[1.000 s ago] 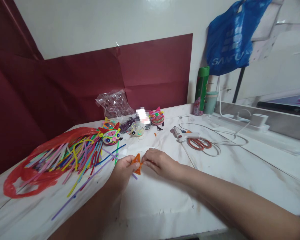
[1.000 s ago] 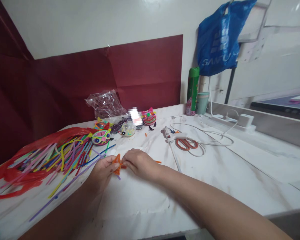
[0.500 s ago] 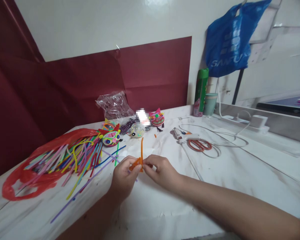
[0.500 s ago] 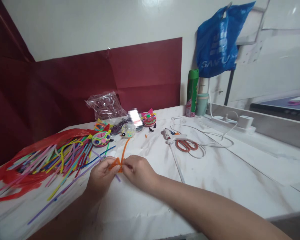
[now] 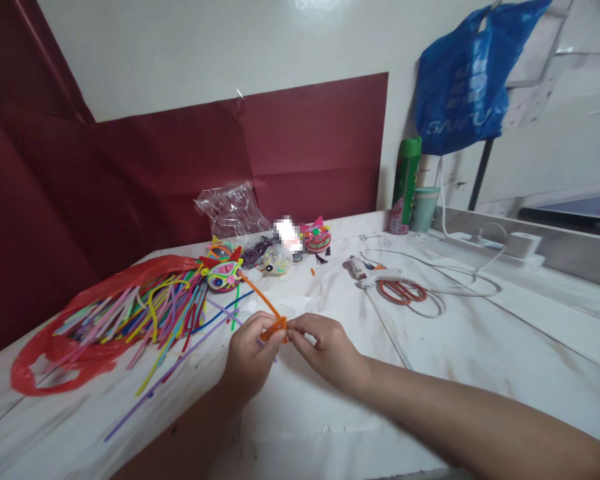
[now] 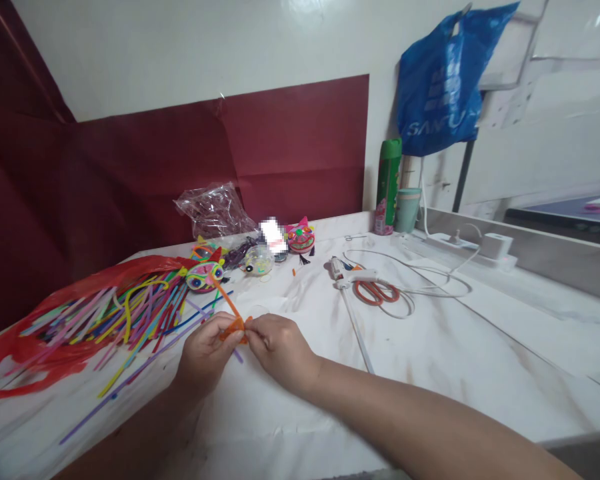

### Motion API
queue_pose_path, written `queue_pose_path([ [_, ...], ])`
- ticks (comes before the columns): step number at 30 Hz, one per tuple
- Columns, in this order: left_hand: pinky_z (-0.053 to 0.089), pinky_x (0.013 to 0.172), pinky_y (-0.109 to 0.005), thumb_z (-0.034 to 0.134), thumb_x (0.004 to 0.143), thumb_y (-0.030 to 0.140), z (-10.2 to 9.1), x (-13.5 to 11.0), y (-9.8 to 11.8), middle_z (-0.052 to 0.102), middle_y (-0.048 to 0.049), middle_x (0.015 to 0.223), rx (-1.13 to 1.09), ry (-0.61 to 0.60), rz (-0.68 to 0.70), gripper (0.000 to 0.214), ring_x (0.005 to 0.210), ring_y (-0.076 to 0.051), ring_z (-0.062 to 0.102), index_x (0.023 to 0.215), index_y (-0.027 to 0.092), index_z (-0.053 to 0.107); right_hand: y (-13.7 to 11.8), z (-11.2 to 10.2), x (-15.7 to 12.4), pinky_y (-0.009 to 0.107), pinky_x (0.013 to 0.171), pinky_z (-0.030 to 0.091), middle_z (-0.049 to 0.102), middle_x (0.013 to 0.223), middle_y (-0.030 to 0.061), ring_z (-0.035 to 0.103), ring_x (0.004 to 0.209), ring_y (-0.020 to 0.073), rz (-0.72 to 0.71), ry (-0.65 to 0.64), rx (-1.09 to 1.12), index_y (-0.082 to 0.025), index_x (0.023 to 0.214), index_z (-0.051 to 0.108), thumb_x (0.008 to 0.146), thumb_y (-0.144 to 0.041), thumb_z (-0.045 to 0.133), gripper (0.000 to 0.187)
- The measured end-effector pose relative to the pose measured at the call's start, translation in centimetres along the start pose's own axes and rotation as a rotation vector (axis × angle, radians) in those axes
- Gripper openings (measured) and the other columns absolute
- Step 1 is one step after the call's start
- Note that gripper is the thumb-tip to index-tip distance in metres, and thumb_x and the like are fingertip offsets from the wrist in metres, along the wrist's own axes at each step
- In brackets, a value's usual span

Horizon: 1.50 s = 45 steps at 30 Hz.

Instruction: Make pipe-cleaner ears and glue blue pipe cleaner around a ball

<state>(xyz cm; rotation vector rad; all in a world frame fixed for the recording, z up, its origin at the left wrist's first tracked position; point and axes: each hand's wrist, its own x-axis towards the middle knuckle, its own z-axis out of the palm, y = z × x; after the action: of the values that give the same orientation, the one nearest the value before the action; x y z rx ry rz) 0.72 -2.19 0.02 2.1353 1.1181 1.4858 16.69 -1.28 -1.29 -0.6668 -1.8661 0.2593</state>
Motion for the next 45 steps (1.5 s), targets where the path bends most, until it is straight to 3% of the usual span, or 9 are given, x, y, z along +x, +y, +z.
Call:
queue_pose_path([
  [9,0.047,0.066,-0.027,0.068,0.070,0.024,-0.2,0.6,-0.4,0.063,-0.0004,0.068,-0.404,-0.010,-0.337,0.011,0.068,-0.016,0.059,0.073,0.017,0.060,-0.1,-0.1,0.1,0.025,0.067,0.053,0.072,0.077,0.0053,0.067,0.070,0.0158,-0.006,0.007,0.054,-0.019,0.088,0.068,0.087,-0.016,0.052,0.017],
  [16,0.046,0.068,-0.027,0.071,0.066,0.021,-0.5,0.6,-0.8,0.062,-0.0008,0.069,-0.381,-0.026,-0.292,0.010,0.069,-0.015,0.057,0.069,0.017,0.063,-0.3,-0.2,0.2,0.023,0.062,0.051,0.069,0.072,0.0042,0.064,0.065,0.0143,0.016,0.008,0.072,-0.017,0.086,0.067,0.085,-0.015,0.051,0.016],
  [28,0.045,0.064,-0.026,0.075,0.059,0.020,-0.6,0.8,0.5,0.061,-0.0002,0.065,-0.350,0.003,-0.305,0.014,0.064,-0.015,0.056,0.062,0.017,0.061,0.0,-0.5,0.2,0.026,0.064,0.052,0.069,0.075,0.0070,0.064,0.069,0.0157,-0.200,-0.016,0.067,-0.018,0.089,0.064,0.091,-0.016,0.047,0.017],
  [35,0.046,0.063,-0.025,0.076,0.058,0.017,-0.7,1.0,0.7,0.058,0.0058,0.061,-0.446,0.035,-0.315,0.045,0.060,-0.013,0.057,0.098,0.019,0.056,0.1,-1.1,0.8,0.024,0.064,0.051,0.069,0.075,0.0048,0.064,0.069,0.0145,-0.114,-0.108,0.100,-0.019,0.086,0.065,0.092,-0.020,0.048,0.018],
  [39,0.047,0.069,-0.027,0.074,0.064,0.016,-0.5,0.6,0.3,0.062,0.0034,0.069,-0.410,0.000,-0.296,0.052,0.067,-0.014,0.060,0.112,0.019,0.053,-0.1,-1.2,0.8,0.023,0.063,0.050,0.069,0.073,0.0042,0.064,0.066,0.0141,-0.044,-0.104,0.124,-0.018,0.079,0.065,0.089,-0.019,0.050,0.017],
  [42,0.049,0.078,-0.030,0.073,0.066,0.016,0.1,0.1,0.1,0.064,0.0008,0.078,-0.426,0.079,-0.243,0.067,0.077,-0.016,0.063,0.125,0.021,0.044,0.0,-1.0,0.7,0.024,0.064,0.049,0.070,0.072,0.0034,0.064,0.066,0.0142,0.051,-0.066,0.143,-0.018,0.079,0.065,0.087,-0.020,0.052,0.016],
  [45,0.051,0.075,-0.031,0.074,0.064,0.016,0.5,0.2,0.1,0.062,-0.0027,0.097,-0.486,0.199,-0.176,0.084,0.078,-0.015,0.063,0.135,0.028,0.031,0.5,-0.9,0.8,0.024,0.065,0.049,0.069,0.072,0.0025,0.063,0.066,0.0143,0.164,-0.045,0.202,-0.019,0.078,0.066,0.086,-0.023,0.052,0.016],
])
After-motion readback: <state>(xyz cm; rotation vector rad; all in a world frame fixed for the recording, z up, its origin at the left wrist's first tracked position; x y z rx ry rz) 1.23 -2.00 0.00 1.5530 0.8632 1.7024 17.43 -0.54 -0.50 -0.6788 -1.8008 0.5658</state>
